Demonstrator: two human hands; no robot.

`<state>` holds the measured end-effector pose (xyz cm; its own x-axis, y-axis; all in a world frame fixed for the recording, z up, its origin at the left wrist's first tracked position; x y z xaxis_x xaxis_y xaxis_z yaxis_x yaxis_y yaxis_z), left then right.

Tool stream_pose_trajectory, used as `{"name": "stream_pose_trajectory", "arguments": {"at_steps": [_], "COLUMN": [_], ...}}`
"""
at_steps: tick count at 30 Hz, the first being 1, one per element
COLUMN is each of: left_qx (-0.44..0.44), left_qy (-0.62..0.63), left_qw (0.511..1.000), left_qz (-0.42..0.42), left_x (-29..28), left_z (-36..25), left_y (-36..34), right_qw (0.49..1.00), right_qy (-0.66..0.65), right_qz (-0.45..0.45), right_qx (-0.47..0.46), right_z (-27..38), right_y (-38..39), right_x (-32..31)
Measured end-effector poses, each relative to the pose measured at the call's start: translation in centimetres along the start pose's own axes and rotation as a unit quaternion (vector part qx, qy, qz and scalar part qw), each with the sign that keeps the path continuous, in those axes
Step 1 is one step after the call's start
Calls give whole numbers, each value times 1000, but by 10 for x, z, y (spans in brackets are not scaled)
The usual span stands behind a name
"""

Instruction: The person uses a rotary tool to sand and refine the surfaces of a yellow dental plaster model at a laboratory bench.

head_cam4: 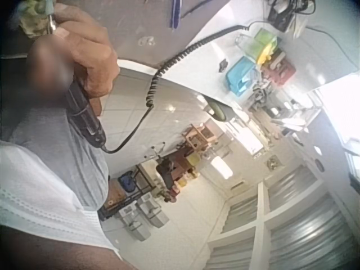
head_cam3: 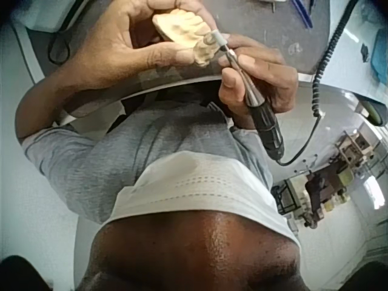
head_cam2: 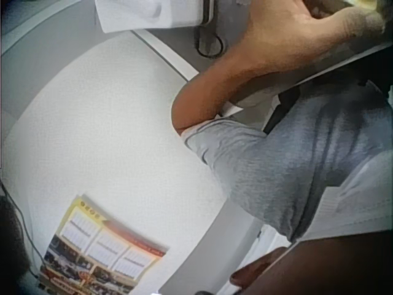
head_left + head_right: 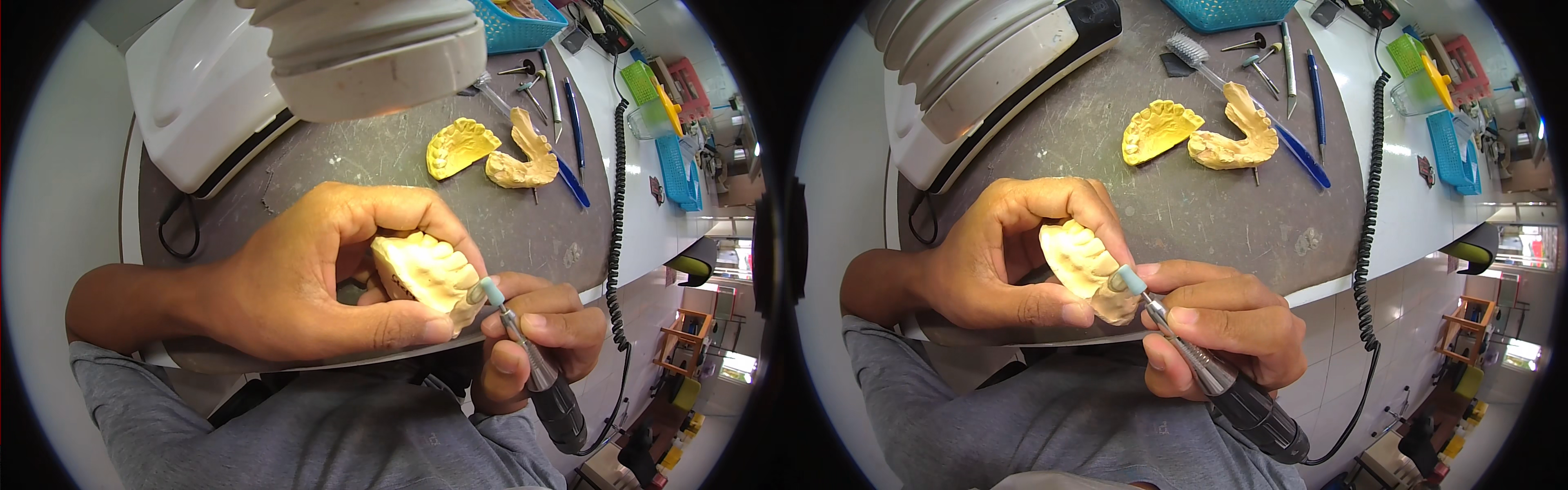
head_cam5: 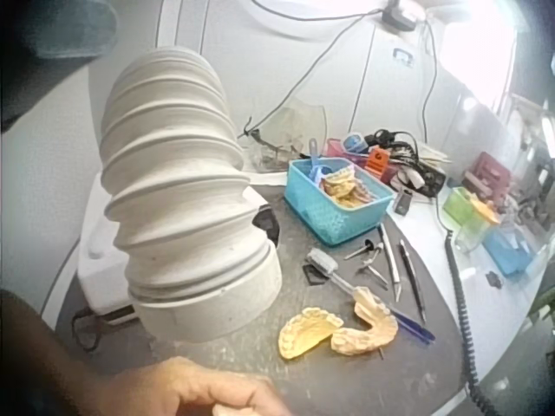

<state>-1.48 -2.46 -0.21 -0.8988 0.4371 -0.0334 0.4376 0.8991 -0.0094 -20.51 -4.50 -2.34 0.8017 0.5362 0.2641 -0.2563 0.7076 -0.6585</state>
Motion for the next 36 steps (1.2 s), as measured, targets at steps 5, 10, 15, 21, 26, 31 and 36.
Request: {"name": "stream_pose_trajectory", "arguments": {"at_steps": [5, 10, 15, 21, 26, 31, 36], "left_qx": [1, 8, 0, -4, -7, -2, -3], "left_qy": [0, -3, -3, 2, 3, 7, 3], "left_qw": [1000, 1000, 1000, 1000, 1000, 1000, 1000], "left_qz": [-2, -5, -3, -5, -6, -4, -3], "left_x": [0, 0, 0, 1, 1, 1, 1], "left_z": [0, 1, 0, 0, 0, 1, 0], "left_y": [0, 0, 0, 1, 0, 0, 0], "right_qw": [1000, 1000, 1000, 1000, 1000, 1000, 1000], "right_qy": [-4, -3, -7, -4, -1, -10, -11], "right_qz": [24, -13, -19, -15, -16, 12, -6], "right_qx": [-9, -5, -7, -15, -11, -5, 0], "right_z": [0, -1, -1, -3, -2, -1, -1], "right_y": [-1, -1, -1, 0, 0, 0, 0], "right_x": [-2, 2, 2, 1, 1, -2, -1]}}
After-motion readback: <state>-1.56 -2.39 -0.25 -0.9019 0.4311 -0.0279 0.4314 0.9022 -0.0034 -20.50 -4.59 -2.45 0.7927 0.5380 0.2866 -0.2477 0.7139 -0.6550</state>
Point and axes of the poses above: each hand's wrist, its own y-axis away from the middle knuckle, its own x-axis out of the palm, z = x × y, the point moved 2 cm from there along -y, towards the middle knuckle, and after that the axes turned 13 degrees about -y, right-handed, at the moved point
